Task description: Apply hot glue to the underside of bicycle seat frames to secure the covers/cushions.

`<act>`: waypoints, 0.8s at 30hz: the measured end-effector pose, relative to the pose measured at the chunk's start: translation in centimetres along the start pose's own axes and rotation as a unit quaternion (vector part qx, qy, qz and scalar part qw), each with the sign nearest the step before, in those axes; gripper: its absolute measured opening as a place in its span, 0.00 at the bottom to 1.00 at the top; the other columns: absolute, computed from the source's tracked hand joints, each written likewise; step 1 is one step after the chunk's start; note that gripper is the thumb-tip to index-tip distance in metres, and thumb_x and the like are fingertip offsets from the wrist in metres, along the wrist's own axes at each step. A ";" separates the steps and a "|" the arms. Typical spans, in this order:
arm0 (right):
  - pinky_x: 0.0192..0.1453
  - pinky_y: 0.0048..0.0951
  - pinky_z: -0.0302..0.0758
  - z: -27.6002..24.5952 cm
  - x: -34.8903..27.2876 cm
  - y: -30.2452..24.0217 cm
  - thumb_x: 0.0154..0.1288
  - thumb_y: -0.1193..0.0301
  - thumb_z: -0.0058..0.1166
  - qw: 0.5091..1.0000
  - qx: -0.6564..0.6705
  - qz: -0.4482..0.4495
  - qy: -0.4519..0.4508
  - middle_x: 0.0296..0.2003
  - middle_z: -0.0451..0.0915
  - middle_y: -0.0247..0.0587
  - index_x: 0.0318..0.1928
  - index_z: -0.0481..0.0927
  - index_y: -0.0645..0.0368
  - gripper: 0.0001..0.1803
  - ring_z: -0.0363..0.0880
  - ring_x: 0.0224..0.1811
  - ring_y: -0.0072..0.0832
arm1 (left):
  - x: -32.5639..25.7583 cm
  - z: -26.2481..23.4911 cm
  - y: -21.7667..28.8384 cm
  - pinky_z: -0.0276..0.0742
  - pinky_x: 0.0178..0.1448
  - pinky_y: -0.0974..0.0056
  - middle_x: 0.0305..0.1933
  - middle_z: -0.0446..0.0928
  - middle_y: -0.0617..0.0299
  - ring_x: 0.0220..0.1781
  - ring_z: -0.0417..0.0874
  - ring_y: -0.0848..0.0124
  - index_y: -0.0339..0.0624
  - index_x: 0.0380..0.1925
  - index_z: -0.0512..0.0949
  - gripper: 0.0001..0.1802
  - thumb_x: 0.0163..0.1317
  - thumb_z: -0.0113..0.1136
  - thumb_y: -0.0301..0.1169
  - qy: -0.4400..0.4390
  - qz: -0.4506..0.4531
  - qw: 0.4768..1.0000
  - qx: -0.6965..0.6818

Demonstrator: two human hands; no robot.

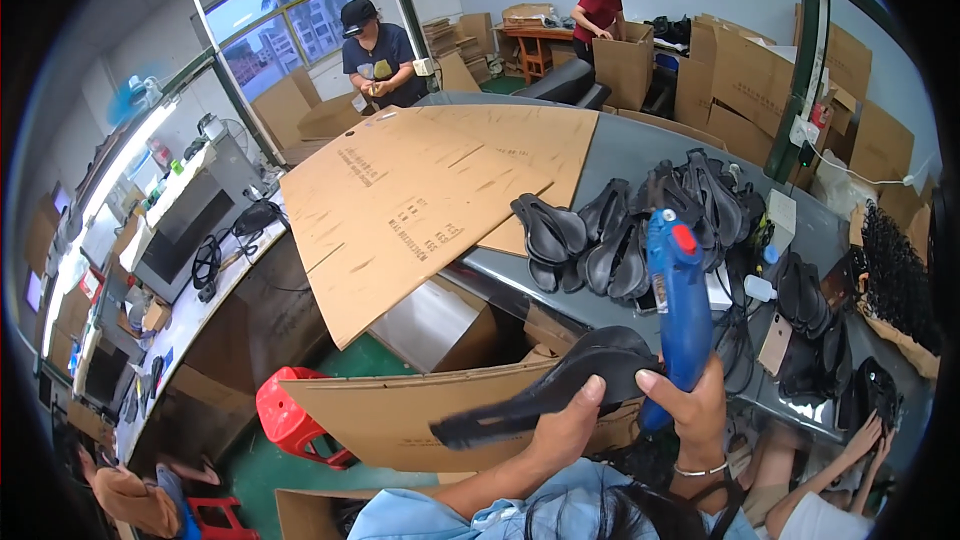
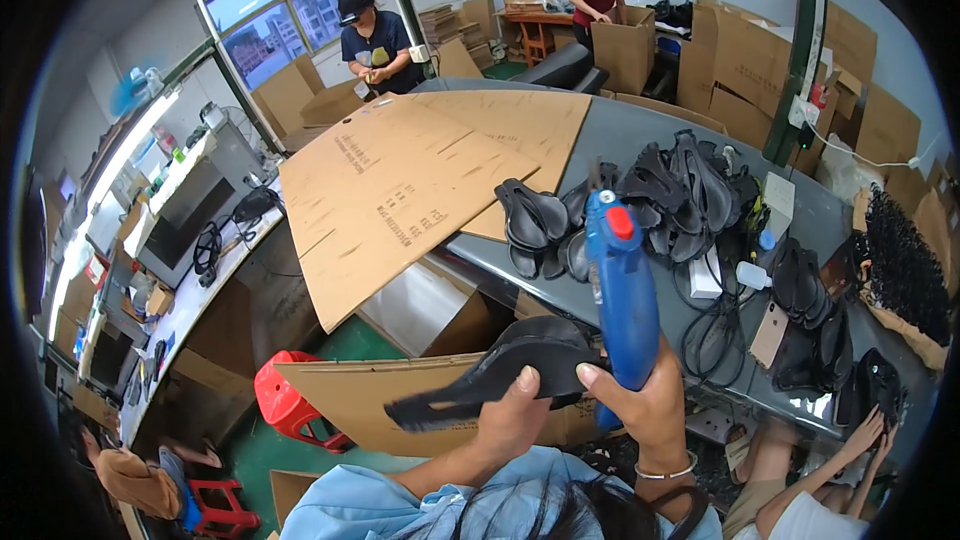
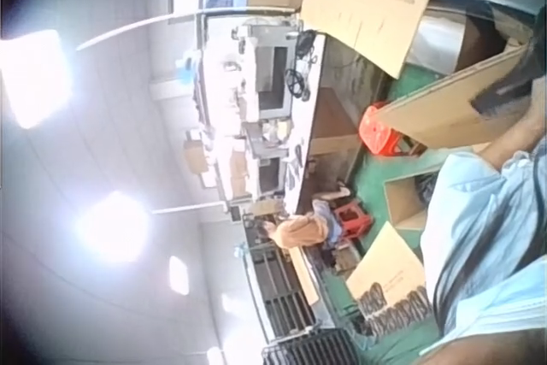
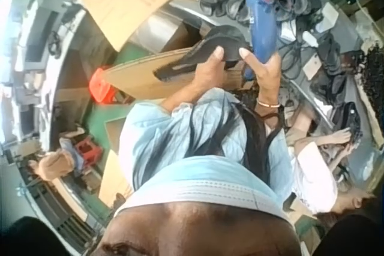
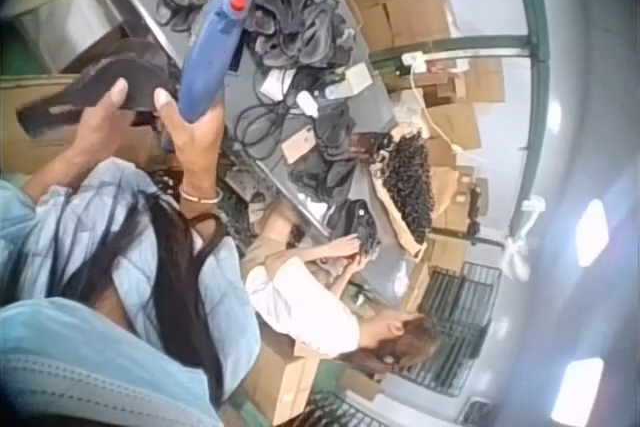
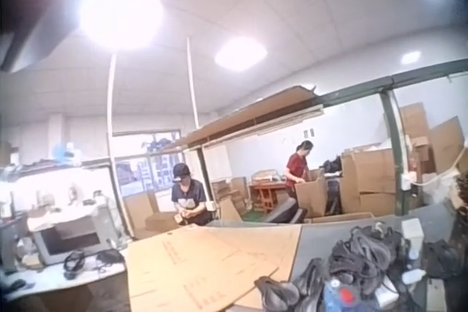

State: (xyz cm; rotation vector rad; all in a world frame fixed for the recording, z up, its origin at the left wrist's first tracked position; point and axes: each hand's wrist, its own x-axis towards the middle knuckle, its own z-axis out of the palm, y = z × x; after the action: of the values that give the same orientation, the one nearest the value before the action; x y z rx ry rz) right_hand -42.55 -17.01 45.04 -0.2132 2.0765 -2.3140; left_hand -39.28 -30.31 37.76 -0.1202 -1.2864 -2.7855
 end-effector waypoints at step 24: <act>0.24 0.35 0.69 2.5 -3.9 3.6 0.36 0.53 0.71 0.910 -0.340 -0.150 -0.182 0.17 0.72 0.45 0.28 0.64 0.62 0.32 0.75 0.19 0.40 | 2.5 -0.1 6.2 0.67 0.63 0.60 0.61 0.62 0.52 0.63 0.65 0.59 0.37 0.59 0.60 0.38 0.62 0.36 0.59 0.169 0.341 0.922 -0.071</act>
State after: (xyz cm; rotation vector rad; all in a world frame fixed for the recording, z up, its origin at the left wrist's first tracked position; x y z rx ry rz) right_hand -38.63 -19.50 41.40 -0.9496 2.6629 -1.3800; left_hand -41.21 -34.52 42.65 -0.0721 -0.7615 -2.1654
